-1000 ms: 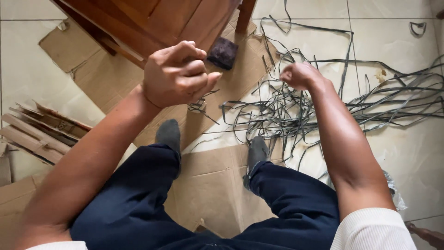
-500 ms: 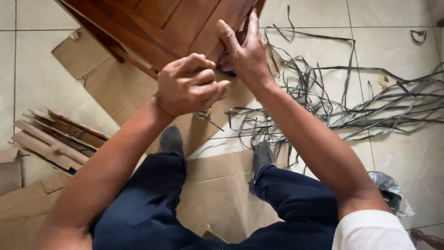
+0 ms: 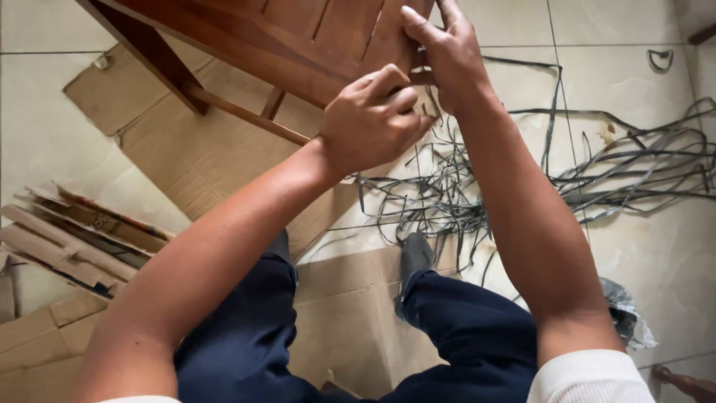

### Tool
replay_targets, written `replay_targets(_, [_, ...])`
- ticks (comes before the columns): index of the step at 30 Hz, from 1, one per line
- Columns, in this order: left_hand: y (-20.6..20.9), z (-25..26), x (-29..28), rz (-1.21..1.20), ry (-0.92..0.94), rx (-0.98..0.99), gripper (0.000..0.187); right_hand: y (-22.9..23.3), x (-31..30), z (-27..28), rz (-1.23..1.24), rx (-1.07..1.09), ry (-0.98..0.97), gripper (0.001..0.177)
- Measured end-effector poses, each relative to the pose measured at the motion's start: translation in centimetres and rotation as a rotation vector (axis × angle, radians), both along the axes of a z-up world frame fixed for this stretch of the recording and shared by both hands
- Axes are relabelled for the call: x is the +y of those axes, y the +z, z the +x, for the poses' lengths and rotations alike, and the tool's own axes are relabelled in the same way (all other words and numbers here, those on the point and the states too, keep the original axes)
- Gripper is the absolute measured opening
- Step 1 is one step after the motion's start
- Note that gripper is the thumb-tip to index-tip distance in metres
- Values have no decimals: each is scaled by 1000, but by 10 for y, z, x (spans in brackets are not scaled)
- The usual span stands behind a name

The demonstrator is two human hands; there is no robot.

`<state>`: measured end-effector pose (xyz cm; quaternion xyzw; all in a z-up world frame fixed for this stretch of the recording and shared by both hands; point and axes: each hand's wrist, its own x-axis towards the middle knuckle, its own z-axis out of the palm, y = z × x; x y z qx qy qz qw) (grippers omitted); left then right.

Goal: The person wraps the legs of a wooden chair with protective cardboard and plastic strips.

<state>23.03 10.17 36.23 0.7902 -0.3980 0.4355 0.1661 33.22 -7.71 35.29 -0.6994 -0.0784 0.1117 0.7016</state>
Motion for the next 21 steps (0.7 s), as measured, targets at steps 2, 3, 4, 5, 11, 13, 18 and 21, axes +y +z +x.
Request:
replay_targets(2, [-3, -1, -4, -2, -9, 28, 21, 0, 0, 1, 2, 20, -4, 42])
replay_targets(3, [-4, 0, -5, -2, -14, 44, 21, 1, 1, 3, 6, 29, -4, 40])
replay_targets(4, [-4, 0, -4, -1, -20, 43, 21, -3, 2, 3, 8, 28, -10, 40])
replay_targets(5, [-5, -1, -2, -23, -58, 87, 24, -6, 4, 3, 21, -17, -6, 38])
replay_targets(11, [-41, -50, 62, -405, -162, 302, 13, -23, 22, -5, -62, -216, -106, 41])
replay_targets(13, [-89, -80, 101, -583, -129, 376, 7, -44, 25, 1, -79, -405, -135, 43])
replay_targets(18, [-328, -157, 217, -750, 903, 806, 37, -41, 37, -13, 140, -294, -205, 45])
replay_targets(21, [-448, -197, 246, -897, 1174, 1177, 74, -42, 39, -19, 238, -234, -177, 44])
